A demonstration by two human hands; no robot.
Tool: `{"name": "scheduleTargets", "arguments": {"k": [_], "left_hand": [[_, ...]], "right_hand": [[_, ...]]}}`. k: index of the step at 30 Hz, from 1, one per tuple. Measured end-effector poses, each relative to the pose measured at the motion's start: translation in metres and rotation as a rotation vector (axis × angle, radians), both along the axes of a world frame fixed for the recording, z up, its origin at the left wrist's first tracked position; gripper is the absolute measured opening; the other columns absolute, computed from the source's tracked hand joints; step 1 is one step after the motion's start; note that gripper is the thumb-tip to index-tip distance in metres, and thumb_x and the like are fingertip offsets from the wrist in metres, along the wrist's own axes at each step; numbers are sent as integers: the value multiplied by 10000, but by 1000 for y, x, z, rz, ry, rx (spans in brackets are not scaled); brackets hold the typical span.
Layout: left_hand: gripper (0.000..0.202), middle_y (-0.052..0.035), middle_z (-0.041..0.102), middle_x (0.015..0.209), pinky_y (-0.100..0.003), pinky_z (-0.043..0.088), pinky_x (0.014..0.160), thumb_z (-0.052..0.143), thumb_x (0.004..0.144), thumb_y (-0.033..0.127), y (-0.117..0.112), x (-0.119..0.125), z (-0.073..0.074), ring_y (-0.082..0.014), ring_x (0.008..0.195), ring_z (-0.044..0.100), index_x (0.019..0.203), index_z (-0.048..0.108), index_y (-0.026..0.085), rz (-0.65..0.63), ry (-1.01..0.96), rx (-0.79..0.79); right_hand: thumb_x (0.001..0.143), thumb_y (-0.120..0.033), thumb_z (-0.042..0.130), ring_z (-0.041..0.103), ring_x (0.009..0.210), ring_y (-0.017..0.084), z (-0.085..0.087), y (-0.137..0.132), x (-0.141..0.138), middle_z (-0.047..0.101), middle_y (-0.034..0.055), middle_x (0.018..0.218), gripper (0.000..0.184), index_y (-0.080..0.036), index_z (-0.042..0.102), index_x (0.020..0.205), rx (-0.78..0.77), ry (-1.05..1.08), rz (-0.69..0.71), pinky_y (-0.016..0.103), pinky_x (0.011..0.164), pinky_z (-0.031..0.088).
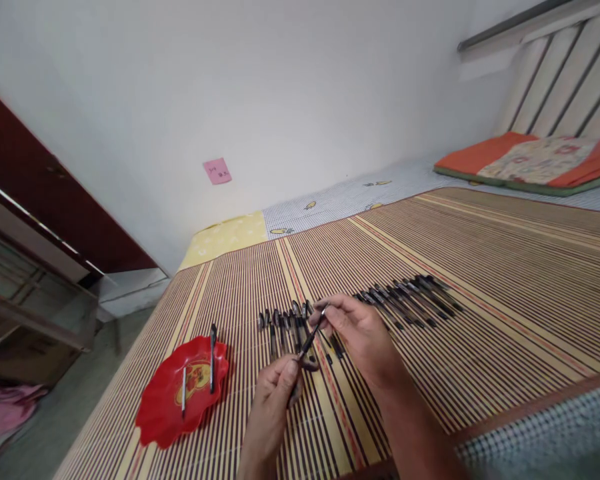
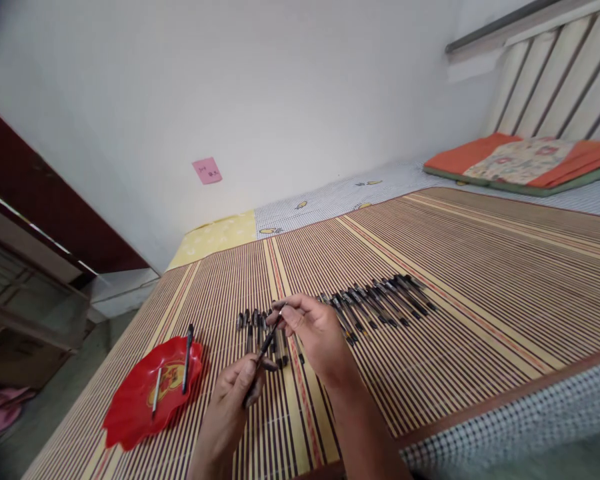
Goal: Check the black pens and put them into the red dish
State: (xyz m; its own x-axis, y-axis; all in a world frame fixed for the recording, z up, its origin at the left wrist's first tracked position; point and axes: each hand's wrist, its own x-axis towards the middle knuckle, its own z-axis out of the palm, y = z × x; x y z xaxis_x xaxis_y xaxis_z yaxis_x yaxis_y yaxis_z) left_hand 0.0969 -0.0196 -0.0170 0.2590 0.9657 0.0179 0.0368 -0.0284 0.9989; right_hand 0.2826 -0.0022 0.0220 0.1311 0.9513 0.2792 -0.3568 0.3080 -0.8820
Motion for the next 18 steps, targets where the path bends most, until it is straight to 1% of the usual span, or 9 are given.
{"name": "scheduleTargets", "arguments": {"k": [2,5,8,10,12,13,16,18], "left_hand": [[432,45,370,543,-249,243,532,544,937,527,-3,4,1,-109,527,302,856,717,139,-21,-95,-15],[415,48,377,519,-248,210,508,565,930,518,-8,10,4,-93,495,273,815,681,137,-49,-256,-99],[385,50,385,505,-243,189,493,612,906,500,-13,15,7,-78,474,253,770,651,141,-84,-414,-198],[379,62,353,480,-239,194,492,614,908,487,-14,18,9,-74,463,229,741,635,147,-126,-482,-234],[361,72,329,475,-232,194,488,638,898,468,-14,20,12,-71,465,210,727,621,151,-133,-477,-237],[347,74,332,485,-225,191,483,670,877,462,-14,21,13,-68,469,208,729,616,153,-114,-454,-231],[337,72,375,552,-200,191,467,775,780,463,-13,24,17,-59,488,238,776,622,163,-5,-360,-217],[354,71,395,576,-188,210,457,790,750,486,-13,26,18,-59,491,268,808,633,174,44,-288,-201]], "right_hand": [[882,-363,663,657,749,161,1,-1,-4,744,38,819,177,-226,745,958,-13,-41,72,268,677,501],[880,-365,662,653,779,162,1,-2,-8,743,34,846,177,-232,757,949,4,-61,160,276,727,504],[883,-373,658,648,826,168,-1,-2,-8,733,35,876,181,-231,762,926,14,-60,207,280,768,500],[886,-378,657,643,823,163,-3,-2,-6,725,30,872,180,-232,757,918,11,-47,225,273,767,495],[888,-371,659,638,819,159,-5,-2,-4,714,24,862,171,-231,751,921,11,-47,233,269,764,490],[887,-365,661,635,818,157,-5,-2,-3,707,22,858,165,-230,749,921,15,-53,233,268,765,488],[872,-352,675,612,795,148,-4,-1,-2,675,11,841,141,-229,737,897,31,-65,212,262,752,477],[845,-350,698,581,753,139,-3,1,-4,644,0,800,126,-226,721,835,40,-70,169,254,720,463]]}}
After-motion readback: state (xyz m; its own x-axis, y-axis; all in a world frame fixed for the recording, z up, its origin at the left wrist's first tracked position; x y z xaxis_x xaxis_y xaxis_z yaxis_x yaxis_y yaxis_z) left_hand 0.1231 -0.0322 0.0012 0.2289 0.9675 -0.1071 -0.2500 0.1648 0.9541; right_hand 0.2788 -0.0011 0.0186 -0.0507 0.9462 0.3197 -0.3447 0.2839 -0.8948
